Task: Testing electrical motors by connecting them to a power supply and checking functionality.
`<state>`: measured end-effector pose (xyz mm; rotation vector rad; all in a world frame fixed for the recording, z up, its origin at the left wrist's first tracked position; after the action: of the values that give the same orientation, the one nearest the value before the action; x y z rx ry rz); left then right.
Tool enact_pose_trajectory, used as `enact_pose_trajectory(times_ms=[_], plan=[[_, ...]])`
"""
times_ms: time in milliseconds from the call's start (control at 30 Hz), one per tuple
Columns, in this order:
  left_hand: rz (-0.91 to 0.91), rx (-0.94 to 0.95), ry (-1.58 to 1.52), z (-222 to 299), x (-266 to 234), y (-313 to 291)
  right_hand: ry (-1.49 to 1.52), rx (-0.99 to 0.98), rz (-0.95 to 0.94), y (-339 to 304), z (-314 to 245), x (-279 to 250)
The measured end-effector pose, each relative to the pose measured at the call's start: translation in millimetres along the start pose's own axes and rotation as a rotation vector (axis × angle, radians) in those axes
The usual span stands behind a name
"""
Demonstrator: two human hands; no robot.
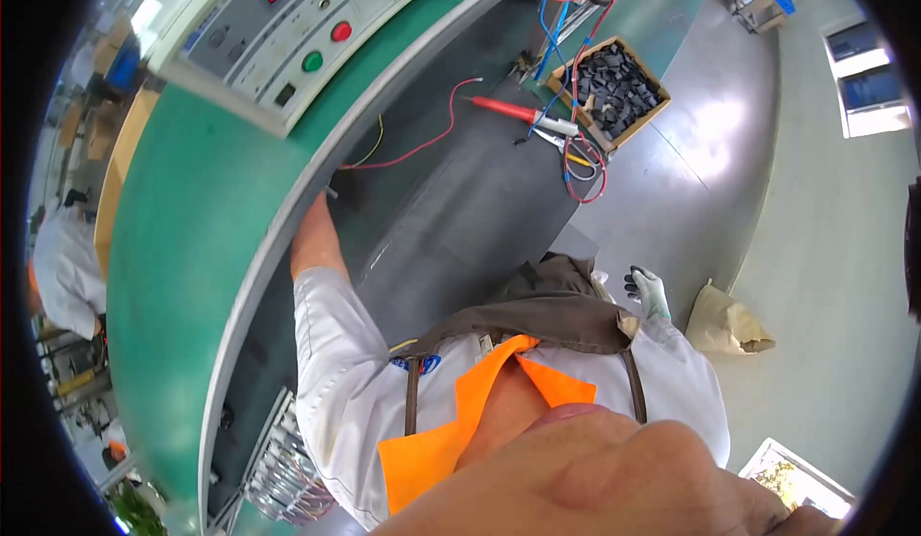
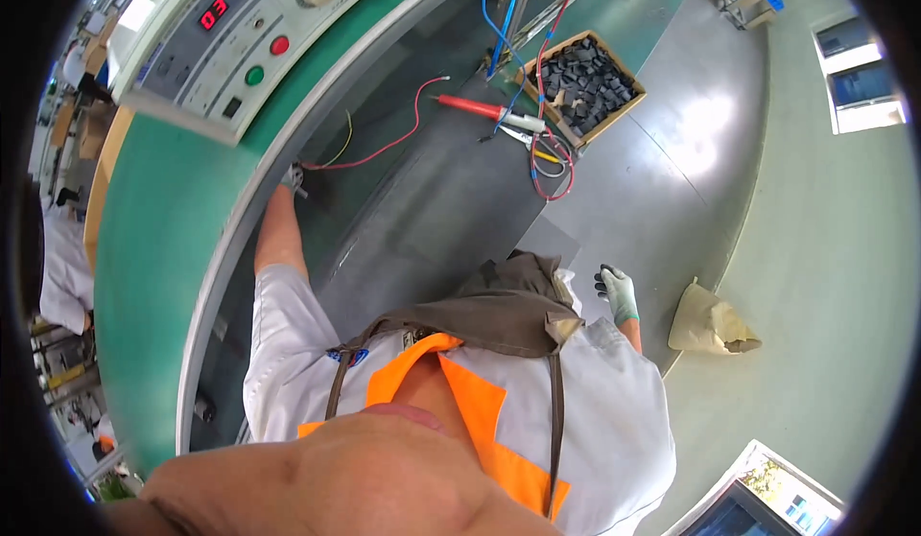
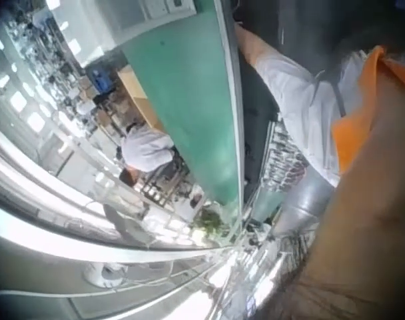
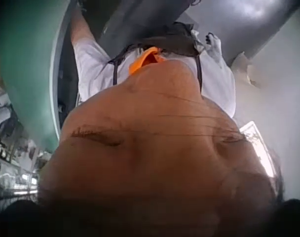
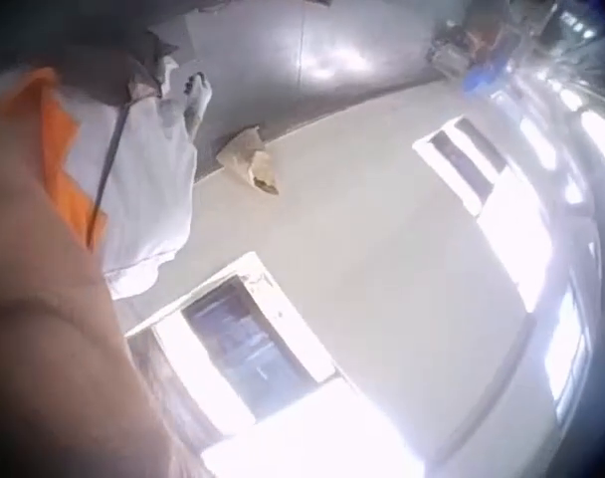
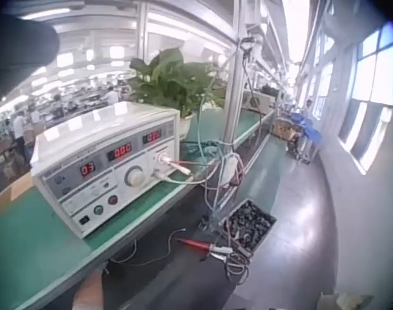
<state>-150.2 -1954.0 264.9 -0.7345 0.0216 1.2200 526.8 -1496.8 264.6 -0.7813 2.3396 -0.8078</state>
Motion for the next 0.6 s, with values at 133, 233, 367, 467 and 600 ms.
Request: enact_pose_trajectory(times_ms=[133, 233, 367, 467, 600], plan=[[-0.146, -0.082, -0.294, -36, 0, 33, -0.339, -0.08, 0.086, 23, -60, 4], [0.115, -0.194, -0.542, -243, -203, -3, -0.211, -0.584, -0.336, 101, -216, 102], [0.611, -0.287, -0.151, -63, 1, -132, -0.537, -1.039, 0.129, 177, -304, 119], [0.573, -0.276, -0.123, -46, 58, -215, -0.677, -0.926, 0.061, 252, -353, 165], [0.69, -0.385, 0.186, -88, 137, -290, -1.07, -1.042, 0.082, 279, -383, 246]])
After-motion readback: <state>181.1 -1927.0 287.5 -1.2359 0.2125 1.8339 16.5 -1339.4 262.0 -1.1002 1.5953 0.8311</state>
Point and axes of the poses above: each hand's wrist, its own y-axis towards the middle knuckle, its own x-axis out of the palm, z = x × y, the point moved 5 cm from there along y, towards the middle knuckle, and after that the axes turned 4 degrees about y, right-handed, at the moved point
